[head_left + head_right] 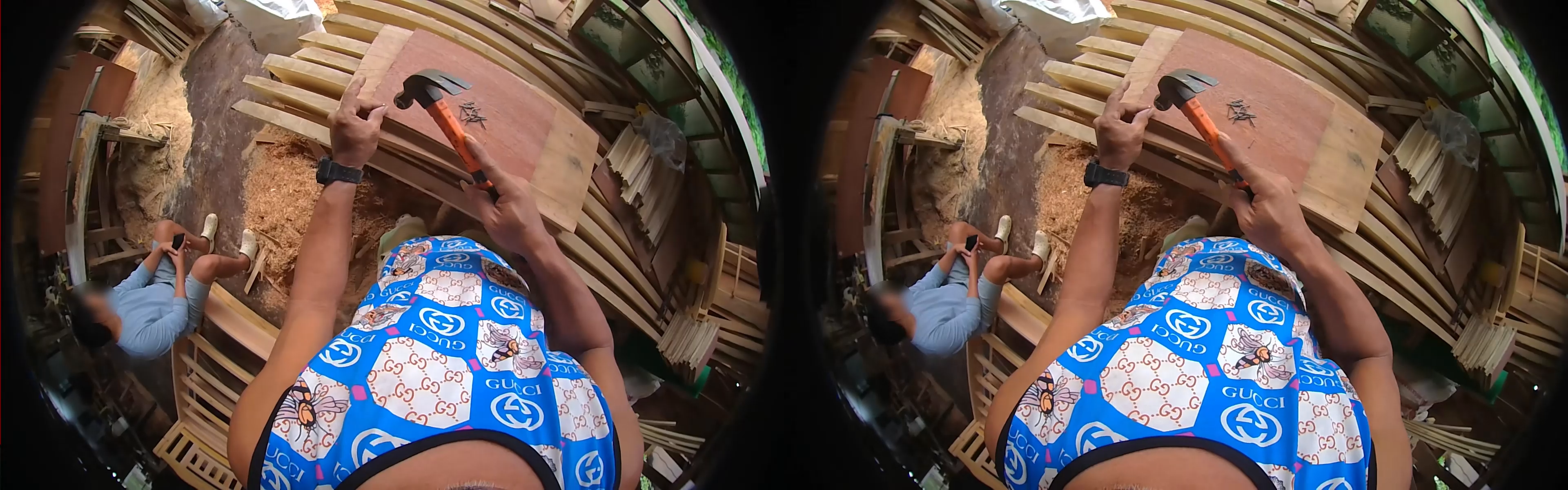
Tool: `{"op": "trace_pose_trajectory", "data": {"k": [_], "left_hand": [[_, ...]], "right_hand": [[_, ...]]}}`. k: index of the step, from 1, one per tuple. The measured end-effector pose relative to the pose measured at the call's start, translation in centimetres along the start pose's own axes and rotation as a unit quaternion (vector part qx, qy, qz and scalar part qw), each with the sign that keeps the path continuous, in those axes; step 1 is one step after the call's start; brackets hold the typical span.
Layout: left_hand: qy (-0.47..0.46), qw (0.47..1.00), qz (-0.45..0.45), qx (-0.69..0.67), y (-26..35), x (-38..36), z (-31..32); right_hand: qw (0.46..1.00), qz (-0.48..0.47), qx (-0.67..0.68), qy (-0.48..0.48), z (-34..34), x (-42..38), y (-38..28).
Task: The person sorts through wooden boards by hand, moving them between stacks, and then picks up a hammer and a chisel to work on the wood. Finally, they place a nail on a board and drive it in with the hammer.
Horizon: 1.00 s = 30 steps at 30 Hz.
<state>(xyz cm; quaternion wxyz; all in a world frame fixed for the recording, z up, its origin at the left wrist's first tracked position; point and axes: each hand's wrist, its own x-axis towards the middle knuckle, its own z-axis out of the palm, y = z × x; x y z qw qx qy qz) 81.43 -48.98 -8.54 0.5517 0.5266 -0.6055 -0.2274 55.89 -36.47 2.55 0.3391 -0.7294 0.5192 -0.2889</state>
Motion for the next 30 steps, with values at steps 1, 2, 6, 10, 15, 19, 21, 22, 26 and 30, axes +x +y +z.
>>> {"op": "trace_pose_trajectory", "data": {"k": [1,2,6,10,15,19,21,22,26,30], "left_hand": [[0.002,1.0,0.007,0.0,0.5,-0.7,1.2],[0.003,1.0,0.005,-0.001,0.4,-0.8,1.2],[0.003,1.0,-0.014,-0.023,0.2,-0.8,1.3],[0.01,0.998,-0.036,-0.055,0.3,-1.0,1.4],[0.015,0.998,-0.037,-0.045,0.5,-1.1,1.2],[0.023,0.999,-0.017,-0.029,0.5,-1.1,1.1],[0.032,0.998,-0.026,-0.036,0.1,-1.1,1.1],[0.043,0.998,-0.031,-0.041,0.9,-1.8,2.1],[0.047,0.997,-0.016,-0.053,0.5,-1.8,2.0],[0.062,0.997,-0.017,-0.052,0.5,-2.0,2.0]], "right_hand": [[1.0,-0.003,0.002,-0.001,-0.5,-0.3,1.0],[0.999,-0.029,0.006,0.015,-0.1,0.2,1.0],[0.997,-0.067,-0.018,0.026,0.7,1.5,0.8],[0.998,-0.062,-0.026,0.014,0.8,1.9,0.4],[0.998,-0.049,-0.034,0.002,1.0,2.0,0.4],[0.998,-0.045,-0.036,-0.003,1.0,2.3,0.2],[0.998,-0.051,-0.033,0.001,1.1,2.4,0.4],[0.998,-0.053,-0.032,0.002,0.0,1.4,1.0],[0.998,-0.045,-0.042,-0.006,0.0,1.7,0.8],[0.999,-0.036,-0.036,-0.01,0.0,1.8,0.7]]}}
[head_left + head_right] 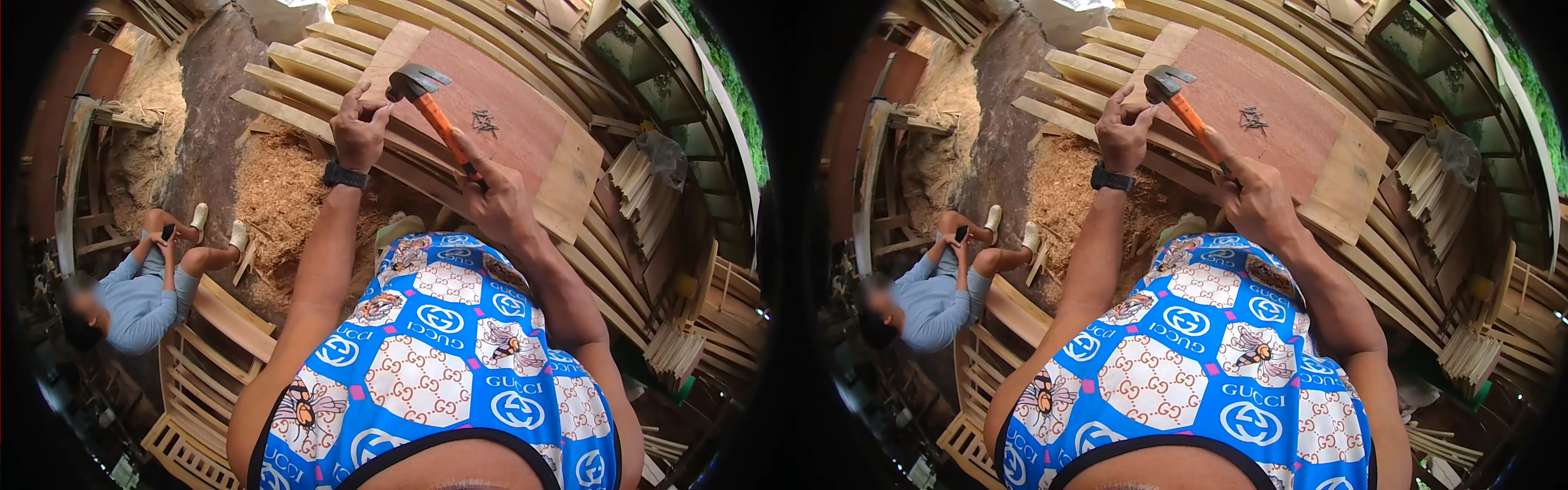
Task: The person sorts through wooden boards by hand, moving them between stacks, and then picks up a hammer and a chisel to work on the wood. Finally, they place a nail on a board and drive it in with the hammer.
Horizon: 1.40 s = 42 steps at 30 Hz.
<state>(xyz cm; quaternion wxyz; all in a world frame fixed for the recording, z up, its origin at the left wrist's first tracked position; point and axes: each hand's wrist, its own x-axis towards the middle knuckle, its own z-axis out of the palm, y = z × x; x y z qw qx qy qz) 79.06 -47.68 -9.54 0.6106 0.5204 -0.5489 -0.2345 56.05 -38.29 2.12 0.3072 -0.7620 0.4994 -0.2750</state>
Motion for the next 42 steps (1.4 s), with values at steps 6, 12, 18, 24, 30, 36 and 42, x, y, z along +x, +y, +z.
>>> {"op": "trace_pose_trajectory", "data": {"k": [6,12,18,24,30,36,42], "left_hand": [[0.018,1.0,-0.008,0.001,0.6,0.0,0.3],[0.009,1.0,0.0,0.014,0.5,0.0,0.0],[0.002,0.999,0.032,0.033,0.6,-0.5,1.0],[-0.014,0.997,0.033,0.067,0.5,-0.4,0.5],[-0.053,0.998,-0.003,0.033,0.9,0.2,-1.0],[-0.163,0.963,0.069,0.204,0.5,2.1,-3.3],[-0.272,0.922,0.136,0.239,0.3,4.2,-4.1]], "right_hand": [[0.999,-0.019,0.02,0.021,0.5,0.2,0.1],[1.0,-0.009,-0.004,0.001,0.4,0.5,-0.4],[0.999,-0.019,-0.037,-0.006,-0.7,-0.4,0.3],[0.997,-0.038,-0.066,-0.006,0.0,0.5,1.2],[0.991,0.117,-0.032,0.058,-0.5,-0.9,2.1],[0.954,0.254,-0.078,0.137,-3.1,-4.3,6.5],[0.956,0.133,-0.15,0.214,-3.1,-7.1,10.8]]}}
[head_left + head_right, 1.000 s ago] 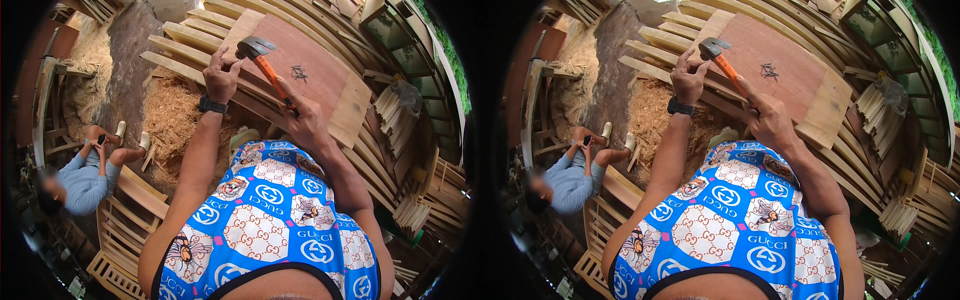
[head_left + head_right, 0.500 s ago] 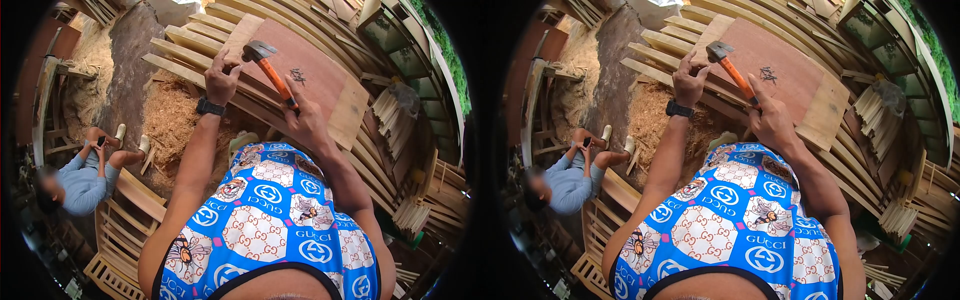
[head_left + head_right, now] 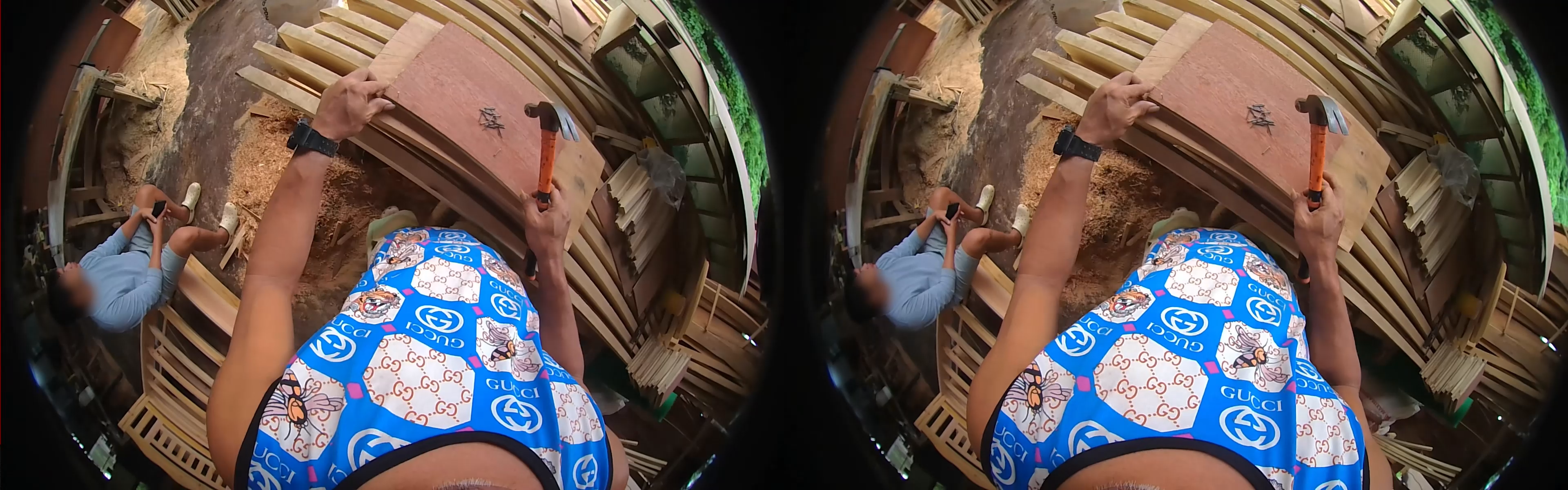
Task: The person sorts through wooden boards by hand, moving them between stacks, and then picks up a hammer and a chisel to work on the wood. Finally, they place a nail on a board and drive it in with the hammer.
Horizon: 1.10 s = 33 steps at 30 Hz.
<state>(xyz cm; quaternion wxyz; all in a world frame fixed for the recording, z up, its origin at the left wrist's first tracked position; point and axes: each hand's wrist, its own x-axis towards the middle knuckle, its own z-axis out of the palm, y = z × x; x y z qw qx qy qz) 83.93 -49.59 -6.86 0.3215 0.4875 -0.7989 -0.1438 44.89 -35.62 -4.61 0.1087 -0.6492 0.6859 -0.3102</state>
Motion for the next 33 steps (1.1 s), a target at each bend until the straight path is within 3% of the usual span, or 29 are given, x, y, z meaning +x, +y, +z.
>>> {"op": "trace_pose_trajectory", "data": {"k": [12,15,28,33], "left_hand": [[0.053,0.993,0.101,0.04,-1.0,0.3,0.2],[0.046,0.992,0.102,0.057,0.1,0.4,0.9],[0.048,0.987,0.096,0.119,0.0,0.1,1.3],[0.091,0.993,0.075,0.028,-0.5,0.0,1.7]], "right_hand": [[0.984,0.156,0.07,-0.039,0.3,-0.5,-1.2],[0.994,0.088,0.062,0.0,0.1,-1.1,1.1],[0.993,0.096,0.066,-0.03,0.2,-0.9,1.3],[0.99,0.105,0.084,-0.029,0.3,-1.0,1.1]]}}
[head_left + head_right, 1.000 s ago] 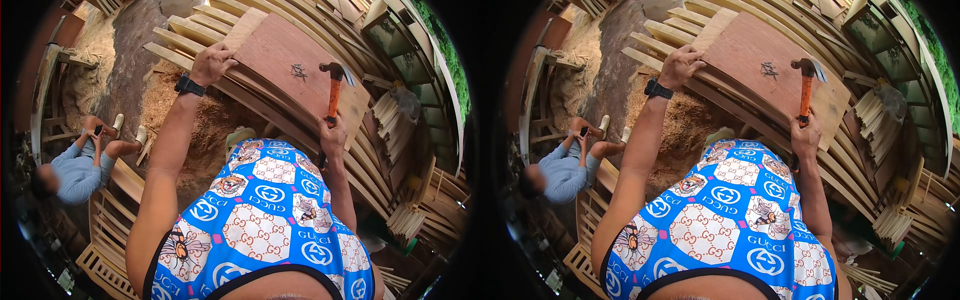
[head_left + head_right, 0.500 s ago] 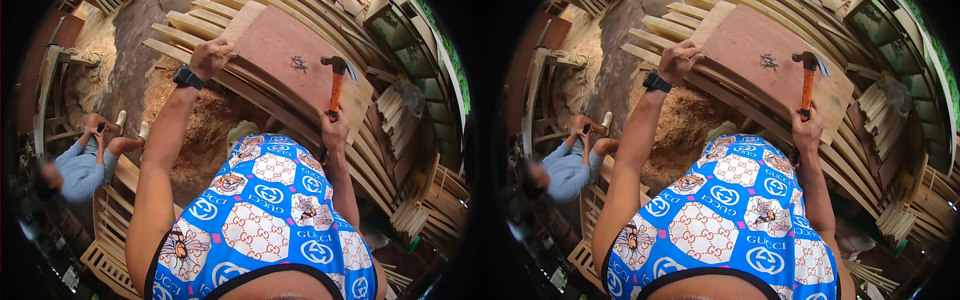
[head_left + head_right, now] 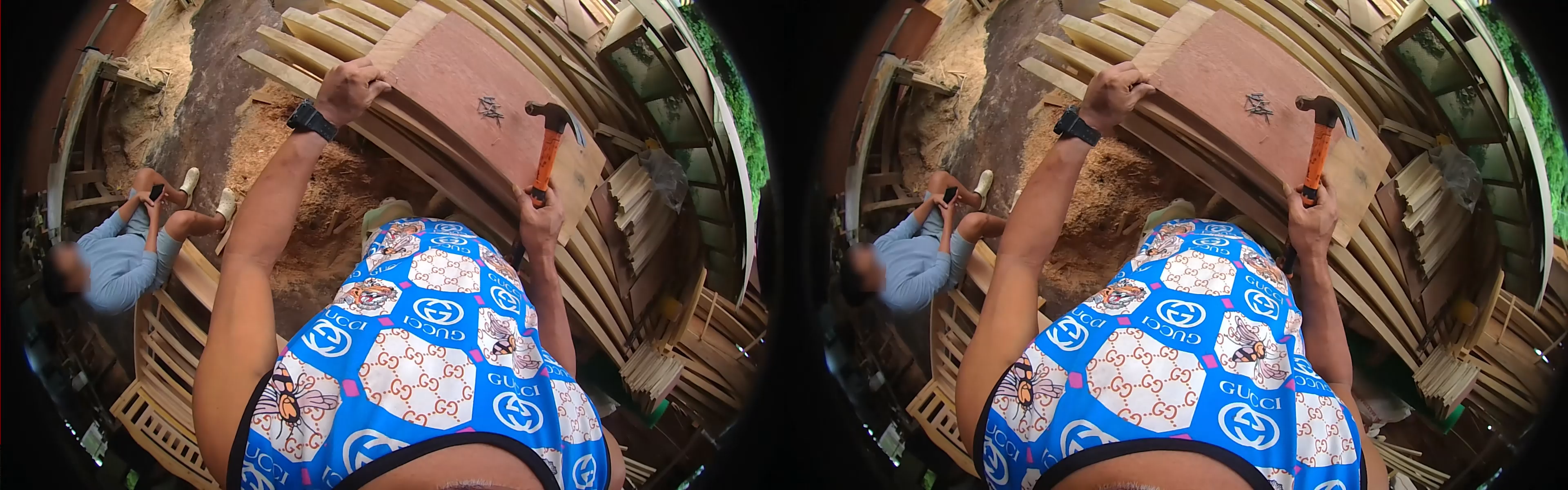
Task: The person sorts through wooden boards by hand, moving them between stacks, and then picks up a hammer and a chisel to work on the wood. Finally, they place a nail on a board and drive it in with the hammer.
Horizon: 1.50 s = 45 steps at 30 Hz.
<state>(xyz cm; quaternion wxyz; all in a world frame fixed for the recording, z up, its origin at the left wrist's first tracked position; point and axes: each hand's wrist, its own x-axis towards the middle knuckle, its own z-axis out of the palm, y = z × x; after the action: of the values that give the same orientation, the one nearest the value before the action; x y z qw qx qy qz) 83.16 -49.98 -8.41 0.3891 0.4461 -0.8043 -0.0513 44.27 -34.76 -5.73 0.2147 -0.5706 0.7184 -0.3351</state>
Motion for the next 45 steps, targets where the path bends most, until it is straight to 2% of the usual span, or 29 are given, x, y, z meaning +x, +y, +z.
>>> {"op": "trace_pose_trajectory", "data": {"k": [17,20,22,25,28,29,30,32,34,35,37,41,44,45], "left_hand": [[0.027,0.999,-0.028,0.0,1.6,-2.3,-0.7],[0.005,1.0,-0.008,0.017,1.7,-2.2,-1.3],[0.011,0.998,0.053,0.044,1.8,-1.8,-1.1],[-0.017,0.993,0.089,0.074,1.5,-1.5,-1.3],[-0.032,0.992,0.092,0.08,1.4,-1.4,-1.3],[-0.032,0.992,0.091,0.082,1.5,-1.5,-1.3],[-0.024,0.994,0.08,0.074,1.6,-1.5,-1.3],[-0.014,0.995,0.069,0.066,2.1,-1.8,-1.2],[-0.017,0.999,-0.022,0.026,3.2,-2.2,-1.1],[-0.017,0.999,-0.022,0.026,3.8,-2.4,-1.1],[0.033,0.997,-0.072,0.005,5.1,-2.7,-1.1],[0.056,0.994,-0.091,0.03,5.9,-3.4,-0.5],[0.03,0.996,-0.076,0.039,5.5,-3.0,-0.5],[0.002,0.997,-0.047,0.054,4.8,-2.8,-0.7]], "right_hand": [[0.999,0.01,0.04,-0.007,-0.4,0.0,0.8],[0.998,0.019,0.054,-0.015,-0.4,-0.1,0.6],[0.998,0.017,0.055,-0.018,-0.9,-0.1,0.8],[0.998,0.028,0.055,-0.021,-0.8,-0.2,1.1],[0.996,-0.082,0.039,0.027,-0.5,-0.1,1.5],[0.999,-0.033,0.044,0.004,-0.8,-0.1,1.2],[0.999,0.016,0.048,-0.02,-1.0,-0.2,0.8],[0.999,0.01,0.045,-0.017,-0.9,-0.2,0.9],[0.999,0.004,0.041,-0.014,-0.8,-0.1,0.9],[0.999,0.007,0.051,-0.015,-0.7,-0.2,0.9],[0.998,0.012,0.061,-0.017,-0.8,-0.3,1.0],[0.998,0.007,0.054,-0.015,-0.8,-0.2,0.7],[0.998,0.018,0.054,-0.016,-1.4,-0.3,1.4],[0.998,0.023,0.058,-0.015,-1.4,-0.2,1.4]]}}
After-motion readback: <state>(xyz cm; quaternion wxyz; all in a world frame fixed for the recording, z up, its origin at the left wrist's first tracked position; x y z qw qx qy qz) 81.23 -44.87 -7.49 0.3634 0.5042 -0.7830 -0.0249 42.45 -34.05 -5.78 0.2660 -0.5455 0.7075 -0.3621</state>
